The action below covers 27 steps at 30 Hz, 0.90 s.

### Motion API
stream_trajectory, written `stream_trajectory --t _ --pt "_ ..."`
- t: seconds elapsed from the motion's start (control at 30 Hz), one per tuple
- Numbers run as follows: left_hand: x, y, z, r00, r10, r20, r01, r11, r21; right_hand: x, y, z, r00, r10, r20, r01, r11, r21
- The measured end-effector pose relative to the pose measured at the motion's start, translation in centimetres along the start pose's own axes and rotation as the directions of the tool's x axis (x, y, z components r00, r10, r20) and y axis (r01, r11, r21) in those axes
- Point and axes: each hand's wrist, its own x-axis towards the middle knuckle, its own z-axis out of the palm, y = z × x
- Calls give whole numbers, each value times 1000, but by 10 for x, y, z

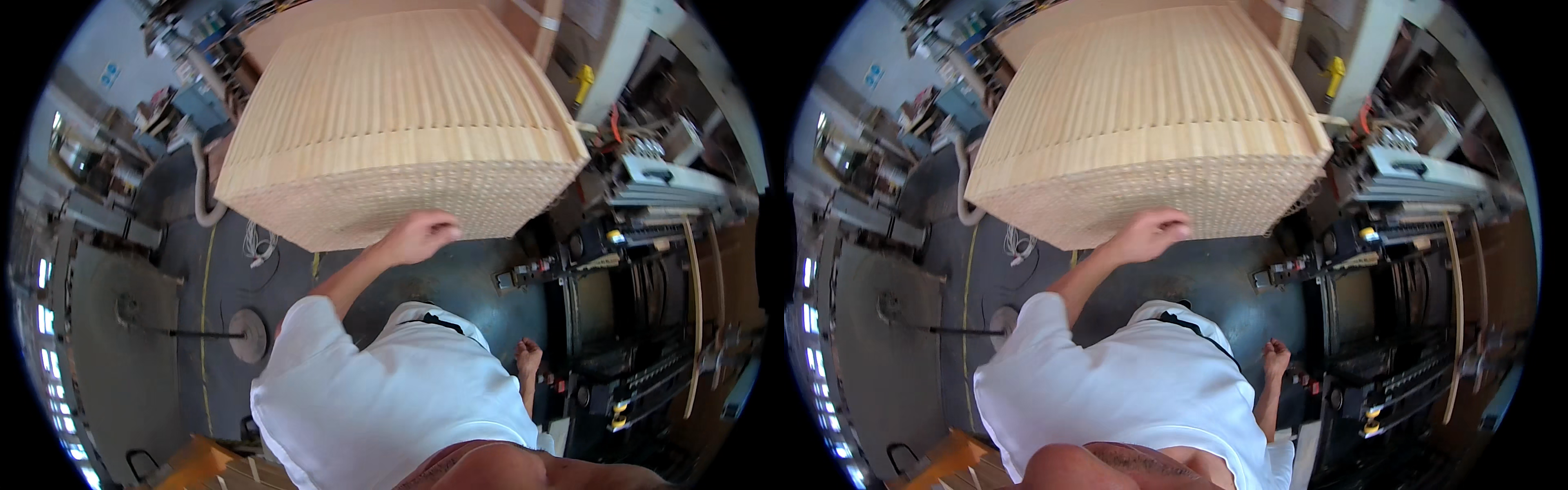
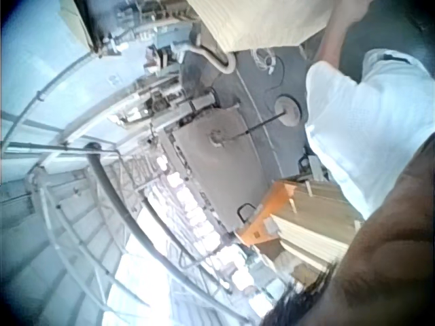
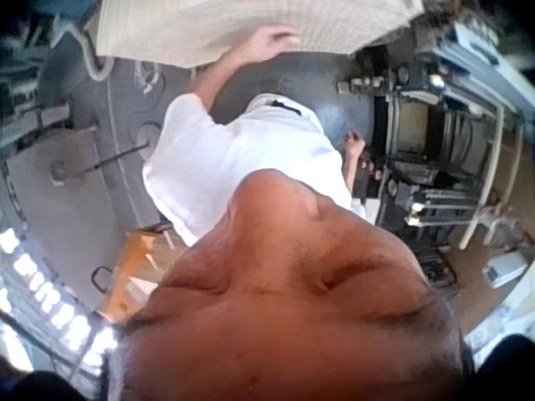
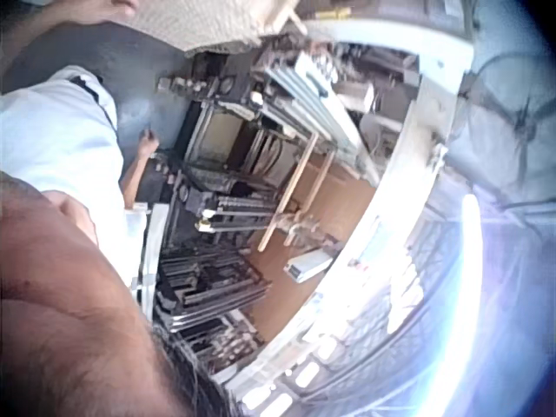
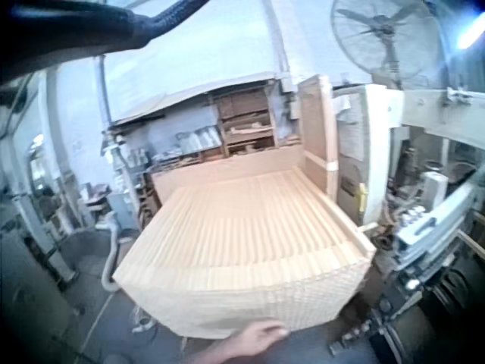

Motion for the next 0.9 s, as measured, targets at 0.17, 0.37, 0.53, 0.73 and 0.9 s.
stream_trajectory --t 0.17,0.37,0.53,0.73,0.9 --pt "-104 -3 -119 260 406 -876 210 862 461 25 -14 55 979 44 197 13 960 -279" --pt "-146 -80 -289 -339 271 -901 193 957 215 94 -88 150 865 -88 495 331 841 -429" --pt "-125 -118 -312 -330 -117 -937 2 992 -125 76 -121 185 873 -216 438 380 864 -331" --pt "-119 -110 -309 -274 -154 -949 10 987 -163 48 -3 127 938 56 341 60 945 -322" --pt "-132 -115 -308 -275 -218 -937 10 973 -229 36 32 112 860 59 507 196 879 -435"
